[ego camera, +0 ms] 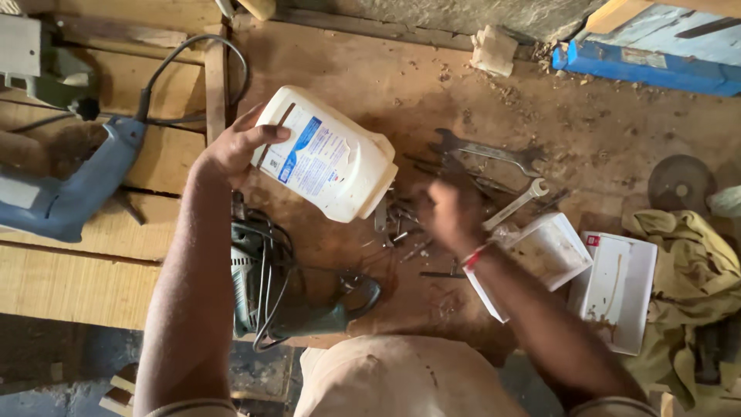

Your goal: The person applies glue from a bottle to a wooden surface and then manipulates small metal components to assemble the chuck of a hand drill. They then use their fingers to tighten parts on the drill before moving toward a larger woodworking machine.

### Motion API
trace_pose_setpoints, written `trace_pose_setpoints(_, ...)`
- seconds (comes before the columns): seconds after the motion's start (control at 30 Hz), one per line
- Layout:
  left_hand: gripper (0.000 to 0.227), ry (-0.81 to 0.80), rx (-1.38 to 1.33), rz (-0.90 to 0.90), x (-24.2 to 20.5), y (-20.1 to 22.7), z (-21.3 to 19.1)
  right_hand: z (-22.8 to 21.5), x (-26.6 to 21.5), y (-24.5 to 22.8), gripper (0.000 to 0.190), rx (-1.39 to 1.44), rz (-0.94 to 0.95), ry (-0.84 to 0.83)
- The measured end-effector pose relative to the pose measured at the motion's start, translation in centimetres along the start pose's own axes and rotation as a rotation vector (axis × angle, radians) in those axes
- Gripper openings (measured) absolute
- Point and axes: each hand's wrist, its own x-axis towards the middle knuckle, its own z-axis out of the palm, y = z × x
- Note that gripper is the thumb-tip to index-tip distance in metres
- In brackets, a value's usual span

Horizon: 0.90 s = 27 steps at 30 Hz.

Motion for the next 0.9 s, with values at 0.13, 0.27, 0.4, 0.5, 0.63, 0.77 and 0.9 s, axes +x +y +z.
trace_pose_setpoints(0.13, 0.090, -0.025, -0.002, 0.047, 0.4, -0.5, 0.4, -4.7, 0.2, -0.8, 0.053, -0.213, -0.370, 0.066)
trace_pose_setpoints(0.27, 0.093, 0.006, -0.080, 0.019, -0.6, 0.2, 1.1, -1.7, 0.2, -5.7, 0.089, 0.056, -0.325, 0.027)
trace_pose_setpoints(0.4, 0.108, -0.061, 0.101, 0.183, -2.8, 0.8, 1.8, 1.8, -1.0, -7.4, 0.055, 0.124, -0.219, 0.224)
trace_pose_setpoints(0.5, 0.122, -0.064, 0.289, 0.292, -5.1, 1.2, 2.4, 2.7, -1.3, -7.0, 0.049, 0.156, -0.239, 0.252)
trace_pose_setpoints(0.63, 0.130, 0.009, 0.213, 0.343, -8.5, 4.9, 6.7, 2.4, -1.0, -6.3, 0.056, 0.161, -0.295, 0.307)
trace_pose_setpoints(0.77, 0.140, 0.320, 0.931, 0.424, -15.7, 9.4, 9.7, 1.6, -0.9, -4.2, 0.032, 0.127, -0.174, 0.032)
trace_pose_setpoints(0.9, 0.123, 0.290, 0.624, 0.682, -19.2, 10.1, 7.5, 0.0, -0.3, -0.9, 0.032, 0.206, -0.019, -0.008)
